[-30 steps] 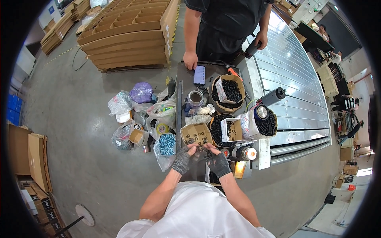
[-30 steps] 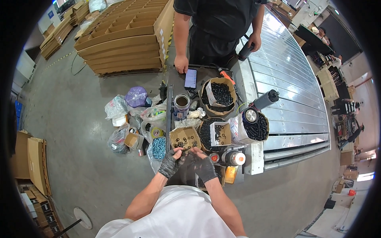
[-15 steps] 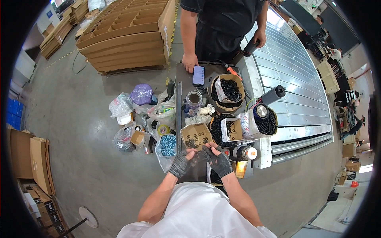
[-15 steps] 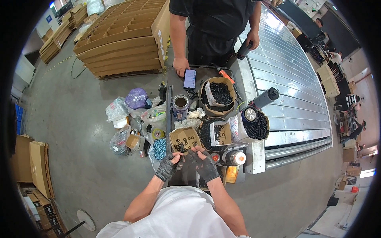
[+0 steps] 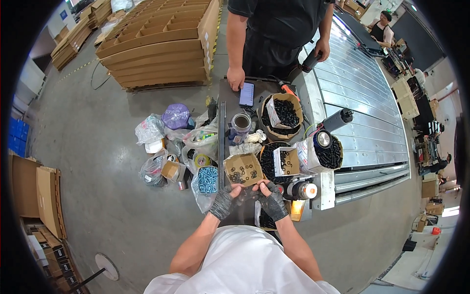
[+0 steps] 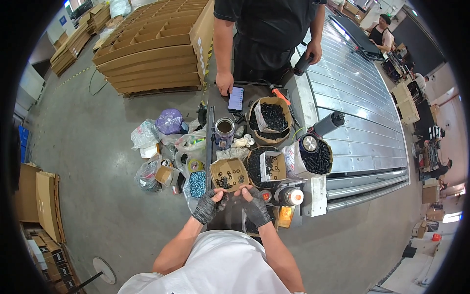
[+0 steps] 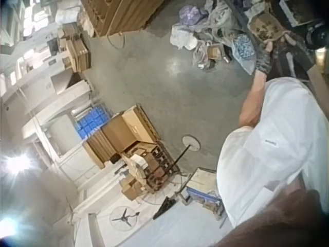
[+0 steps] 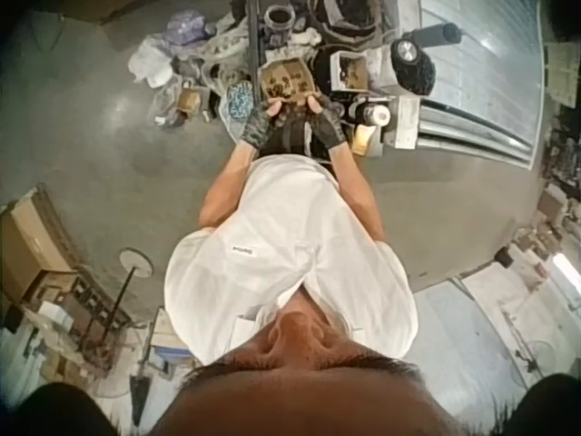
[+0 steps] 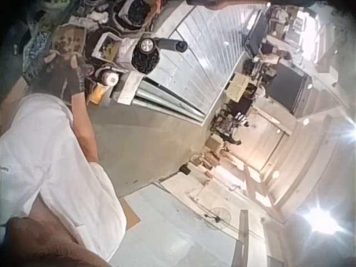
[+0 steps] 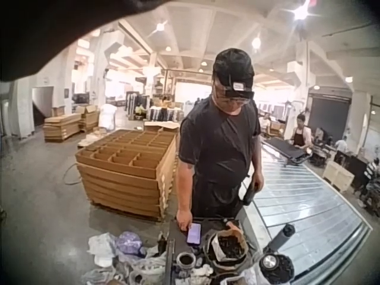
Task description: Sorting and handling small hardware components like screws and washers at a factory workbench.
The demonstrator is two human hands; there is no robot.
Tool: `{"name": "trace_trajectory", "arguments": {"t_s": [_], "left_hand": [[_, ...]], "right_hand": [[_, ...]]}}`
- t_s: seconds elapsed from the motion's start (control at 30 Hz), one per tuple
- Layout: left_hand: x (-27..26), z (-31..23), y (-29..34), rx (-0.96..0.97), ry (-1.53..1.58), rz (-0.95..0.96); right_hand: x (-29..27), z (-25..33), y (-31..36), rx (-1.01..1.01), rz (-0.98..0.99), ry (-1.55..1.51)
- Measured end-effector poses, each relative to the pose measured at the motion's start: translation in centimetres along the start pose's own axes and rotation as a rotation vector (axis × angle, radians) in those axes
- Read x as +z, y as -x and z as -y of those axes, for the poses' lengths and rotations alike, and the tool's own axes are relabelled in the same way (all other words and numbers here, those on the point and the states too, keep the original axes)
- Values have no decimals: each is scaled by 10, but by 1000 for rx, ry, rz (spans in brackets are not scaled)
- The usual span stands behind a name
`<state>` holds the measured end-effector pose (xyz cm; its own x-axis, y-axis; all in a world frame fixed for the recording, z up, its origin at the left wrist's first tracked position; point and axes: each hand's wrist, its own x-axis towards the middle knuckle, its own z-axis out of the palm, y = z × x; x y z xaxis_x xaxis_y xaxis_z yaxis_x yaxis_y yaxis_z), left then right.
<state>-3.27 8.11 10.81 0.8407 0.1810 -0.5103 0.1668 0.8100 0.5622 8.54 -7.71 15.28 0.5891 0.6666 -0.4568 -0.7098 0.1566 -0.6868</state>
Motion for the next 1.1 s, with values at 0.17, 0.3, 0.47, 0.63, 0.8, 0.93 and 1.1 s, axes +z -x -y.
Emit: {"name": "trace_trajectory", "arguments": {"t_s": [0.17,0.3,0.47,0.63,0.8,0.93,1.1], "left_hand": [[-1,-3,2,13,-25,8],[-1,-5,1,17,-44,30],[4,-5,0,6,-20,43],[5,-5,0,5,-23,33],[3,-5,-1,-23,25,47],[-1,0,-4,27,34,63],[6,-7,1,-10,18,29]], "right_hand": [[11,9,7,-109,15,27],[-6,2,-3,-74,-76,202],[1,1,-3,42,-128,28],[9,2,2,42,-109,-267],[-6,4,6,103,64,-314],[0,6,8,77,79,-255],[7,16,13,72,108,-191]]}}
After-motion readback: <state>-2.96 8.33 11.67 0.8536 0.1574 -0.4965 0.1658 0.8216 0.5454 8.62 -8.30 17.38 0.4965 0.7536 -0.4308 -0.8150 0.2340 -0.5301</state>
